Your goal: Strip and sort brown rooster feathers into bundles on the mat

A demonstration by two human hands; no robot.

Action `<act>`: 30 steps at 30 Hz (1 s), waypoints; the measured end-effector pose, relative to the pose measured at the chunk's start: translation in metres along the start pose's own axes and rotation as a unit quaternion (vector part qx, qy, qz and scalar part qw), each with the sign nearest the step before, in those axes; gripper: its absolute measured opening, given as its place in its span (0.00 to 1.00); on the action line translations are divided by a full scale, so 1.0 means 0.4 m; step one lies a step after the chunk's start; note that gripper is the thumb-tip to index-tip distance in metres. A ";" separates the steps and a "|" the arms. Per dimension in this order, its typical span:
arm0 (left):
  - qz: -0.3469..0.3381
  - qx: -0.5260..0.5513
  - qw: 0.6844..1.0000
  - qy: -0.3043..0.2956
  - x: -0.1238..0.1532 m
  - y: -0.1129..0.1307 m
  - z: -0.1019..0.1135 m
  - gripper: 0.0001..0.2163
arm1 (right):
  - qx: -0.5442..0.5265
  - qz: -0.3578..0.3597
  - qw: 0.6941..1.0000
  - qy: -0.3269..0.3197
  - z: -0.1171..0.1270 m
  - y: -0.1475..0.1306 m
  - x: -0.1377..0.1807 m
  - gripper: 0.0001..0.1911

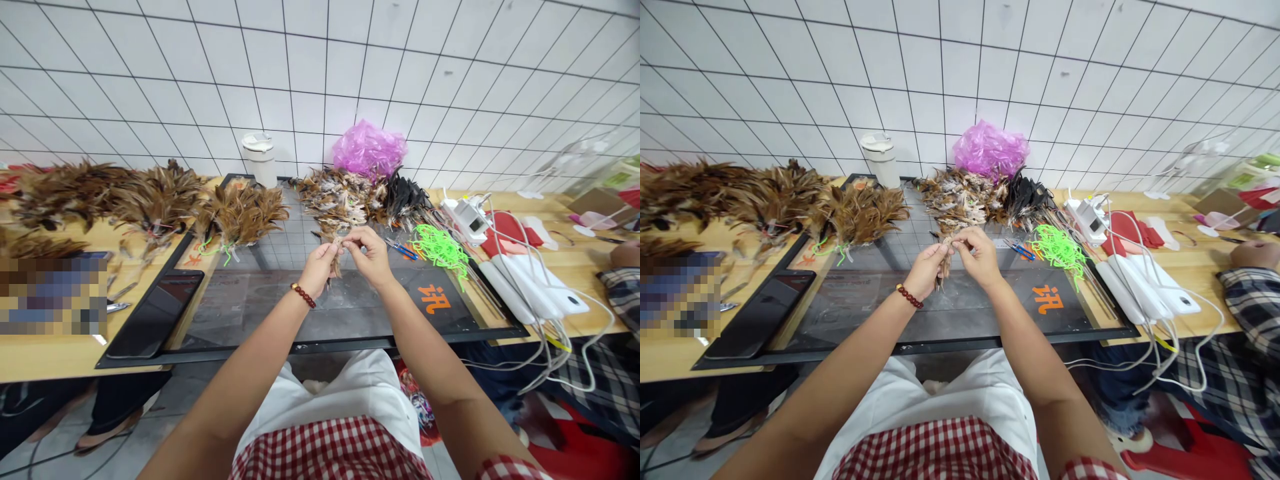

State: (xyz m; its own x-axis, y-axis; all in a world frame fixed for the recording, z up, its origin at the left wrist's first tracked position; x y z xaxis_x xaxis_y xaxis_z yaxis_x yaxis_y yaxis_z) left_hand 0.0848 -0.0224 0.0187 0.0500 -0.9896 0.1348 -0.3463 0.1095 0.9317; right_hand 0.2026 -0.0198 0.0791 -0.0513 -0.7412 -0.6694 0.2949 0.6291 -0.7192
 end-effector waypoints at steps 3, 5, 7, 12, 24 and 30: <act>-0.015 -0.015 1.000 0.015 -0.002 0.003 0.004 0.16 | -0.018 -0.013 1.000 0.018 0.002 0.004 0.002 0.07; -0.021 -0.021 0.999 0.017 0.000 0.005 0.004 0.16 | -0.024 -0.012 0.999 0.019 -0.001 0.002 0.003 0.07; -0.023 -0.021 0.999 0.015 0.002 0.006 0.003 0.16 | -0.022 -0.003 1.000 0.010 -0.006 -0.004 0.005 0.07; -0.015 -0.015 1.000 0.009 0.003 0.005 0.003 0.16 | 0.012 0.015 1.000 -0.003 -0.006 -0.013 0.007 0.07; 0.048 0.065 0.997 0.014 -0.003 0.000 0.007 0.16 | -0.014 0.009 1.000 -0.018 -0.006 -0.007 0.000 0.07; 0.065 0.129 0.989 0.013 -0.011 0.010 0.021 0.14 | -0.079 -0.061 0.993 -0.057 0.004 0.041 -0.011 0.05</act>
Point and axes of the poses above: each hand's wrist, its own x-axis away from the middle knuckle, its own z-axis out of the back of the hand, y = z × x, the point moved 7 cm from there along -x, towards the middle knuckle, and after that the axes turned 10 degrees about y, right-handed, at the moved point
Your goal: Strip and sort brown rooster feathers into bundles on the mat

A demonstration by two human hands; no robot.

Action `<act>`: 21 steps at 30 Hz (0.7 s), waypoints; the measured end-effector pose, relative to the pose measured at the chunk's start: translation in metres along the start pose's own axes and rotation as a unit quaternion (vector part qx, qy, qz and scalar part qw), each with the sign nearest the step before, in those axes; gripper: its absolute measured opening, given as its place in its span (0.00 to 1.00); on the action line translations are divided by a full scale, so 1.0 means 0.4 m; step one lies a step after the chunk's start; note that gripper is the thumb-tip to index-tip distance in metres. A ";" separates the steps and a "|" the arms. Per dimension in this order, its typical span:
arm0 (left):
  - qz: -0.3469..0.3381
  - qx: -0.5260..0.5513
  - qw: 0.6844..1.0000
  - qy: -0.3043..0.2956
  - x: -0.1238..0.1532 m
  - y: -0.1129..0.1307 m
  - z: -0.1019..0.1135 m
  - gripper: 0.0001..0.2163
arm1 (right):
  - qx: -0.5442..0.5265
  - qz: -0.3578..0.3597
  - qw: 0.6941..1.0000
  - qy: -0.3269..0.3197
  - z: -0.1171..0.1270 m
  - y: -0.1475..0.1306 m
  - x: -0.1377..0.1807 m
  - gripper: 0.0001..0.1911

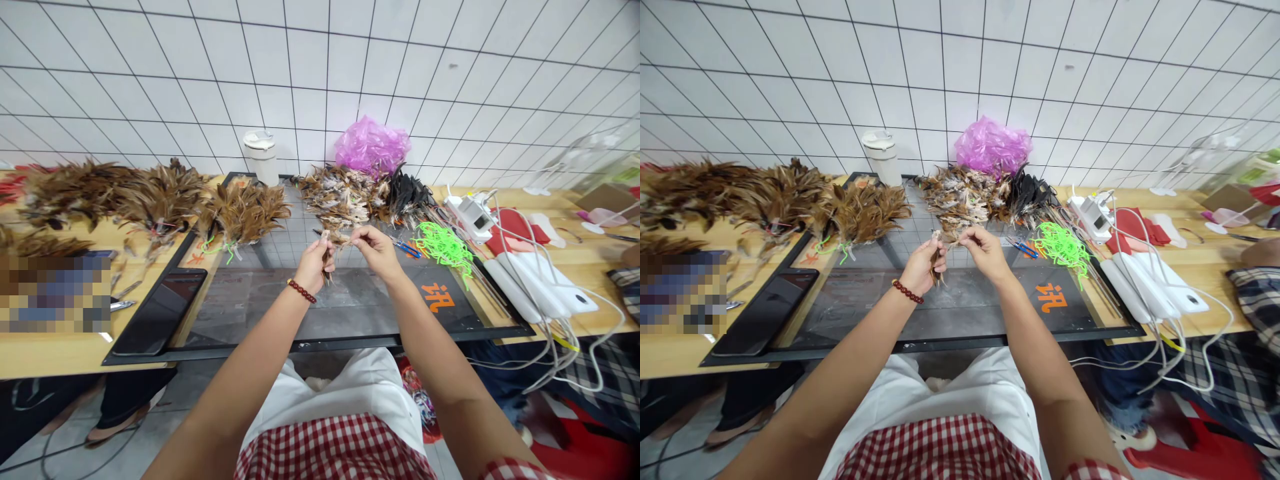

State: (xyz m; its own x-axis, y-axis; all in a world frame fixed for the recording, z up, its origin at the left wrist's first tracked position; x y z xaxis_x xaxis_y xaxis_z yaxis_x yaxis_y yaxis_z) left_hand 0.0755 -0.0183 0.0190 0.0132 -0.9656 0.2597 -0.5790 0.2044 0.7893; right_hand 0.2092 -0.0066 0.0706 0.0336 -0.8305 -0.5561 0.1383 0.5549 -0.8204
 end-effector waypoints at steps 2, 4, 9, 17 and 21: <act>-0.011 -0.008 1.000 0.004 -0.001 0.007 0.002 0.14 | 0.039 -0.042 0.996 -0.069 -0.005 0.031 0.004 0.06; -0.023 -0.030 0.999 0.006 0.001 0.012 0.002 0.14 | 0.063 -0.104 0.984 -0.133 -0.011 0.065 0.014 0.08; -0.019 -0.105 0.993 -0.048 0.018 -0.005 -0.026 0.16 | -0.023 -0.170 0.983 -0.063 -0.008 0.068 0.013 0.15; -0.002 -0.133 0.983 -0.127 0.043 -0.019 -0.056 0.17 | -0.160 -0.225 0.957 -0.086 -0.050 0.067 0.031 0.17; -0.003 -0.133 0.980 -0.148 0.051 -0.018 -0.063 0.17 | -0.174 -0.222 0.956 -0.082 -0.046 0.065 0.031 0.15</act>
Point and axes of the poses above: each hand's wrist, its own x-axis away from the middle knuckle, its own z-axis out of the back of the hand, y = z × x, the point moved 7 cm from there along -x, towards the middle knuckle, and after that the axes turned 10 degrees about y, right-handed, at the moved point
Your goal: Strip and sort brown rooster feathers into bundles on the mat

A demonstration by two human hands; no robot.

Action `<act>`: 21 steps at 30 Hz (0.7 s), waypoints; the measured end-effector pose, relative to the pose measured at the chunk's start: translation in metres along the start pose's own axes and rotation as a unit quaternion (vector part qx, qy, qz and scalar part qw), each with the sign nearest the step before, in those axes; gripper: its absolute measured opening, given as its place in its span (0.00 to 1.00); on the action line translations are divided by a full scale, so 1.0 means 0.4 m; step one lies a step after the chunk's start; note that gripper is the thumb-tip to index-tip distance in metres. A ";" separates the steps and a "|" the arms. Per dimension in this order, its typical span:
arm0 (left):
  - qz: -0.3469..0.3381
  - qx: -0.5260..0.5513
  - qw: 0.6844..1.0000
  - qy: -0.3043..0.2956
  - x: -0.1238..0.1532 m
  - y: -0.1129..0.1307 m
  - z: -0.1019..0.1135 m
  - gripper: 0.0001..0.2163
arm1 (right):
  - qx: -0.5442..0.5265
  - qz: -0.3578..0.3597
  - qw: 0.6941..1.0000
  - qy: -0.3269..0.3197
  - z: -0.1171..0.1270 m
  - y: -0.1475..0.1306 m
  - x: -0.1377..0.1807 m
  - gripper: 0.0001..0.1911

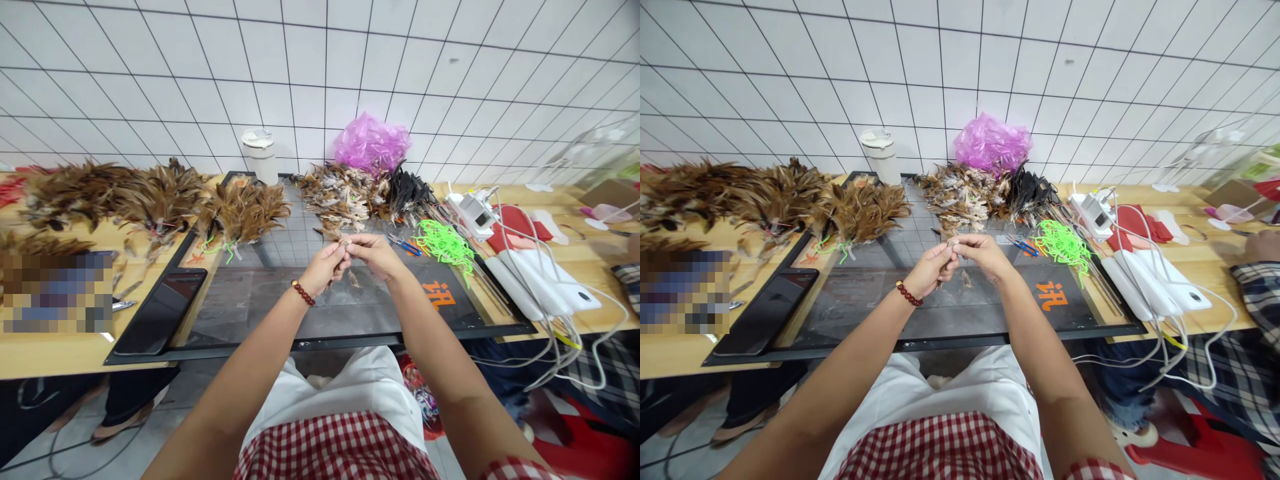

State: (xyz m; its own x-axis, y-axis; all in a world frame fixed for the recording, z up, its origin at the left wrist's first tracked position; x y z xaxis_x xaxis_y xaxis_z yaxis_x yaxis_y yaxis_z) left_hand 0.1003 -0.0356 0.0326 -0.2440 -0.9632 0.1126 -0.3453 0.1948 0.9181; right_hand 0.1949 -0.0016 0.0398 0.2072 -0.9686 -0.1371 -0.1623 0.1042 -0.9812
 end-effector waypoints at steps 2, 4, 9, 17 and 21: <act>-0.002 0.000 1.000 -0.010 0.001 -0.002 -0.004 0.16 | 0.001 0.024 1.000 0.000 -0.002 -0.014 0.003 0.12; -0.005 -0.002 1.000 -0.018 0.000 -0.004 -0.006 0.16 | 0.002 0.054 0.999 0.001 -0.006 -0.030 0.006 0.10; -0.078 -0.049 0.996 0.007 -0.012 0.021 0.012 0.17 | 0.013 0.070 0.997 0.003 -0.012 -0.037 0.005 0.12; -0.102 -0.099 0.989 0.035 -0.017 0.025 0.024 0.15 | 0.046 0.094 0.993 0.050 -0.003 -0.022 -0.008 0.12; -0.108 -0.110 0.987 0.054 -0.022 0.018 0.033 0.13 | 0.019 0.040 0.999 0.007 -0.017 -0.017 0.001 0.15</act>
Point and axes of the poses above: each hand's wrist, its own x-axis away from the middle knuckle, its own z-axis out of the back of the hand, y = z × x, the point moved 7 cm from there along -x, towards the middle knuckle, and after that the axes turned 10 degrees about y, right-handed, at the moved point
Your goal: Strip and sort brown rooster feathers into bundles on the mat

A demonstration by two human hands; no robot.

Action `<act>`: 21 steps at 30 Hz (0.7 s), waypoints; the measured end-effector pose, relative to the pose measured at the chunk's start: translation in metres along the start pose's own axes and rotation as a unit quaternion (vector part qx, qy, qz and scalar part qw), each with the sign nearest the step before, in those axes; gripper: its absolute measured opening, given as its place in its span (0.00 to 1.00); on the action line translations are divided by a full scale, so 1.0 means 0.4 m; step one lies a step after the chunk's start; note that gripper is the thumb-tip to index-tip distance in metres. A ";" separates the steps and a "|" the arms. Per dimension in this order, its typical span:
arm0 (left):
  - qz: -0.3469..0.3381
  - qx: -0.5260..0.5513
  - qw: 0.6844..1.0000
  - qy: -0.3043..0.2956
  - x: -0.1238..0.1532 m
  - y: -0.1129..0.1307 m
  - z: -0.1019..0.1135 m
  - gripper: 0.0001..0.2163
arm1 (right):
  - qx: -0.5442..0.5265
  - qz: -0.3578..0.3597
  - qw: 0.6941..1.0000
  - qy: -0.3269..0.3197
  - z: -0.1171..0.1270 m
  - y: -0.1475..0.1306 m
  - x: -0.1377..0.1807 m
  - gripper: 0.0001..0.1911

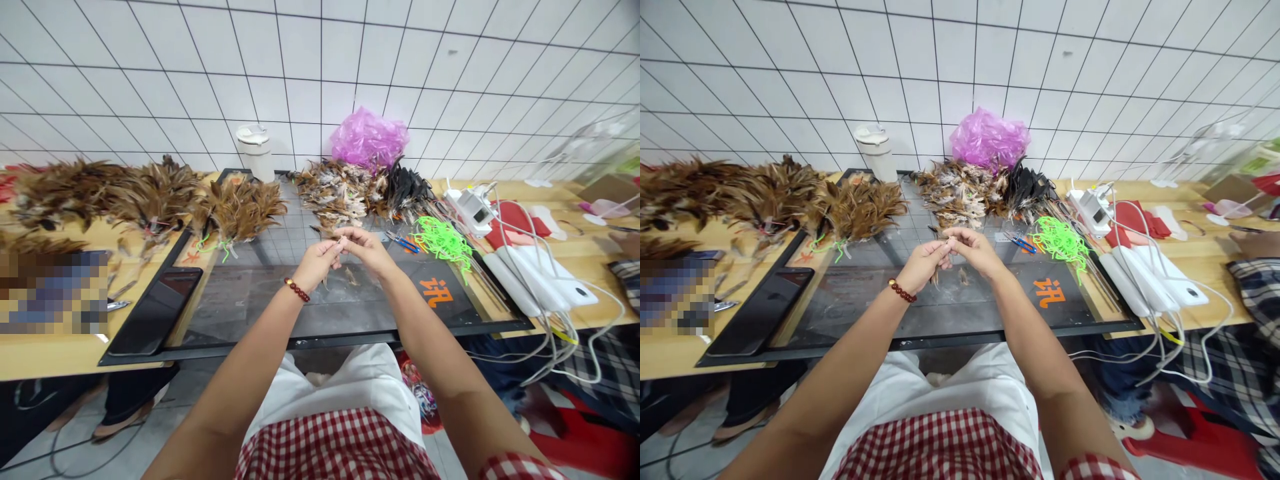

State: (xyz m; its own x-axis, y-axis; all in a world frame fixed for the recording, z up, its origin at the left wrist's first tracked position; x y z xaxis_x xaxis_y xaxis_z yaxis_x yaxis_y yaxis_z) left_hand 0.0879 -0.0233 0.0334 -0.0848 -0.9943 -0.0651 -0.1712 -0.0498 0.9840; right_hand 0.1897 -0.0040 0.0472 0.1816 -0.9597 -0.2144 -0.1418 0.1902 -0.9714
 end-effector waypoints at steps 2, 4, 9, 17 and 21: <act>-0.005 0.002 1.000 0.004 -0.001 -0.001 0.003 0.13 | -0.010 -0.005 1.000 -0.026 -0.004 -0.008 0.005 0.15; -0.008 0.003 1.000 0.005 -0.002 -0.001 0.004 0.12 | -0.018 0.000 0.999 -0.039 -0.006 -0.015 0.008 0.13; -0.019 -0.031 0.999 -0.001 0.002 -0.002 -0.002 0.11 | -0.026 0.036 0.998 0.040 0.010 -0.017 0.000 0.10; 0.008 0.023 0.999 0.034 0.004 0.001 0.005 0.10 | -0.092 0.033 0.969 0.228 0.075 -0.013 -0.014 0.11; 0.014 0.025 0.999 0.037 0.001 -0.001 0.007 0.09 | -0.043 0.035 0.973 0.223 0.075 -0.016 -0.010 0.09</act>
State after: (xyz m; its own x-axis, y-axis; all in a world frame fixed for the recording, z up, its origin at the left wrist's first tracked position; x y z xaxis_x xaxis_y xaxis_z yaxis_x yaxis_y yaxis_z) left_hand 0.0851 -0.0235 0.0324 -0.0181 -0.9996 -0.0230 -0.2187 -0.0185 0.9756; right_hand 0.2190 0.0049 0.0512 -0.2694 -0.9430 -0.1955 -0.2239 0.2588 -0.9396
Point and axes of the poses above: each hand's wrist, its own x-axis away from the middle knuckle, its own z-axis out of the back of the hand, y = z × x, the point moved 7 cm from there along -x, towards the middle knuckle, and after that the axes turned 10 degrees about y, right-handed, at the moved point
